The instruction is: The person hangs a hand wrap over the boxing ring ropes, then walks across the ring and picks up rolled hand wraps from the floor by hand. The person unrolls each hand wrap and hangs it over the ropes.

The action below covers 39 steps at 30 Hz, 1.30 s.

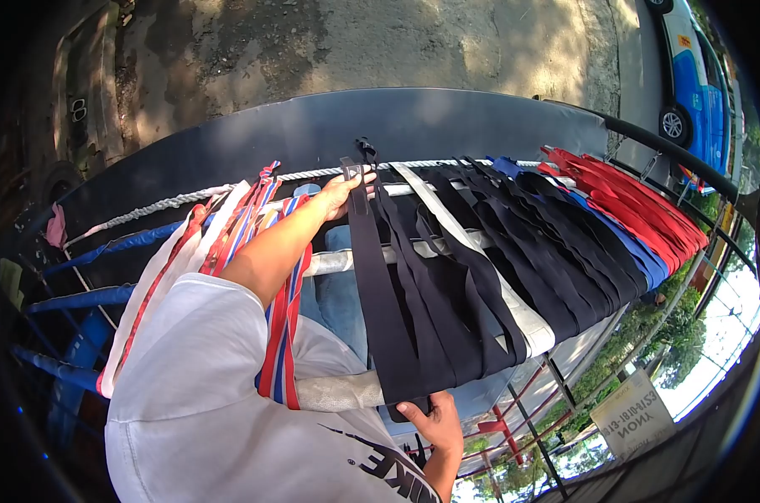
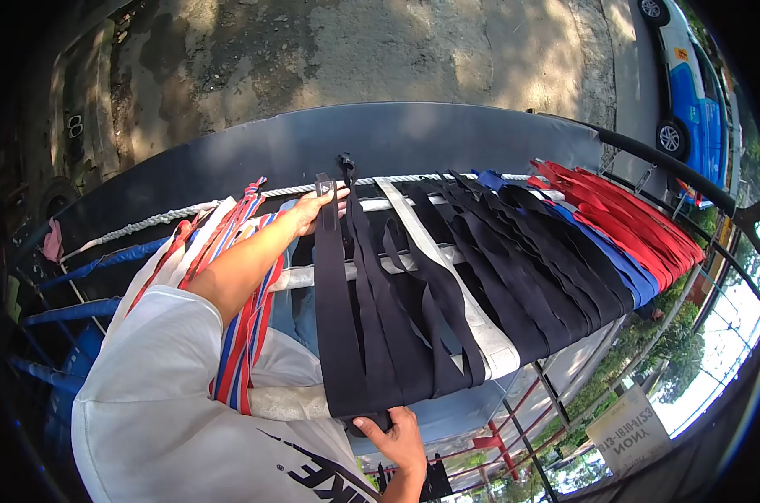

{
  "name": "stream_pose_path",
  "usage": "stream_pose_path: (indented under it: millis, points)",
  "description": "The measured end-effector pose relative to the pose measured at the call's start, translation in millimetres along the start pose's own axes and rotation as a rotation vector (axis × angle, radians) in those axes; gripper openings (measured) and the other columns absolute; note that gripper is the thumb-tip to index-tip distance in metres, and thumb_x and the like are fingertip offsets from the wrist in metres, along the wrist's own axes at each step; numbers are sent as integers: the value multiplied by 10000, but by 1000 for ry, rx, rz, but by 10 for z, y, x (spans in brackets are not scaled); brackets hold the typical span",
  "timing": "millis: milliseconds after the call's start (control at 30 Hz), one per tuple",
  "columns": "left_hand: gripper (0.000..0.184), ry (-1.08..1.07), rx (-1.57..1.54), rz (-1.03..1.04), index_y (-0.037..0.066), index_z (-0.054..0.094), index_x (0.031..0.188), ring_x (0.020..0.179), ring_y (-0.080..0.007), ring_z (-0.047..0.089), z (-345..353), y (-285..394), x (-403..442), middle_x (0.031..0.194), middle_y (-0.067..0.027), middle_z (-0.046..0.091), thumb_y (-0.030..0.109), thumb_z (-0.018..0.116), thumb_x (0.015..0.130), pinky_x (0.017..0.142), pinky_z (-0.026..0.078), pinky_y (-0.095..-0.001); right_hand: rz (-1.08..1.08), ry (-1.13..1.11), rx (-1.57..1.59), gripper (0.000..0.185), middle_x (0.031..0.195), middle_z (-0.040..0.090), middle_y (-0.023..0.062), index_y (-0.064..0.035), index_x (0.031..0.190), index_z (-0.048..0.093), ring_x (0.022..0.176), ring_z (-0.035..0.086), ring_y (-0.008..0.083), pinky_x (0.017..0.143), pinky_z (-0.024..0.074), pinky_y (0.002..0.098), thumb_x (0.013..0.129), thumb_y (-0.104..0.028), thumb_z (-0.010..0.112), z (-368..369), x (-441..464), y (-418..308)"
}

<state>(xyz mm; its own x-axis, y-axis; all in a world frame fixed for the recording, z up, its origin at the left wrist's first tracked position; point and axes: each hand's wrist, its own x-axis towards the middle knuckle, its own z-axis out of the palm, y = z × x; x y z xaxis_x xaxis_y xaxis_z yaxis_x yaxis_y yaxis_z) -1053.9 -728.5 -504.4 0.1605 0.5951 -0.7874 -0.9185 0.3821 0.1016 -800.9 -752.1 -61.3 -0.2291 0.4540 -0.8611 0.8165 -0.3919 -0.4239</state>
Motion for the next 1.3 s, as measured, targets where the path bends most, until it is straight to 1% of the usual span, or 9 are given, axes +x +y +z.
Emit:
stream_pose_path:
  millis: [167, 233, 500, 667, 767, 833, 1033, 1100, 1300]
  points:
    - [475, 27, 27, 35, 121, 460, 1491, 1109, -254, 643, -85, 86, 20, 1441, -100, 588, 318, 538, 1066, 958, 569, -429, -75, -119, 154, 431, 984, 694, 173, 65, 1017, 685, 865, 645, 257, 782, 483, 334, 742, -201, 883, -74, -116, 68]
    - [355, 133, 132, 46, 133, 563, 1370, 908, -189, 689, -263, 133, 126, 1236, -67, 718, 329, 511, 1078, 761, 612, -371, -143, -217, 390, 435, 1028, 672, 171, 77, 1032, 678, 901, 627, 236, 798, 462, 312, 725, -159, 878, -76, -122, 50]
    - [528, 267, 438, -112, 86, 644, 1195, 896, -201, 700, -603, 784, 236, 979, -86, 737, 555, 447, 1050, 761, 609, -410, -254, -273, 618, 440, 1106, 673, 187, 94, 1141, 660, 1028, 645, 271, 912, 477, 362, 855, -233, 730, 161, -86, 225]
    - [718, 514, 1548, -236, -11, 636, 1279, 981, -252, 688, 177, 1422, -636, 1164, -170, 687, 627, 443, 1009, 765, 572, -394, -378, -338, 597, 581, 1209, 664, 201, 100, 1276, 596, 1093, 660, 287, 985, 491, 392, 910, -345, 672, 150, -39, 133]
    - [567, 121, 1667, 438, -3, 661, 1185, 941, -224, 687, 142, 1497, -1232, 1085, -133, 699, 518, 510, 1022, 772, 564, -371, -428, -320, 552, 397, 1180, 628, 74, 79, 1299, 574, 1074, 564, 134, 971, 446, 282, 979, -151, 619, 131, -29, 36]
    - [417, 63, 1428, 174, 15, 637, 1223, 950, -168, 667, 986, 1647, -2365, 1096, -111, 693, 380, 548, 1043, 827, 547, -339, -411, -233, 470, 339, 1084, 642, 36, 52, 1244, 606, 983, 562, 95, 898, 464, 253, 1008, -192, 623, 136, -7, 51]
    - [463, -121, 1280, 187, -14, 696, 1124, 916, -163, 715, 2117, 840, -4760, 1011, -100, 739, 390, 472, 1087, 777, 575, -289, -528, -225, 512, 287, 916, 631, -19, 8, 1133, 652, 824, 525, 43, 739, 448, 225, 1032, -255, 597, 128, 138, 97]
    - [495, -86, 1325, 125, -12, 690, 1197, 992, -172, 711, 2109, 300, -5009, 1111, -125, 733, 415, 467, 1086, 810, 579, -312, -562, -279, 586, 300, 935, 642, -21, 6, 1150, 658, 839, 532, 42, 766, 454, 229, 1035, -263, 590, 174, 182, 69]
    - [470, 29, 884, 735, -36, 700, 1127, 961, -99, 633, 1795, -1094, -4216, 1060, -74, 713, 402, 547, 1061, 881, 477, -248, -631, -295, 550, 333, 953, 657, -9, -13, 1209, 660, 803, 567, 53, 712, 479, 218, 1031, -289, 606, 307, 200, 230]
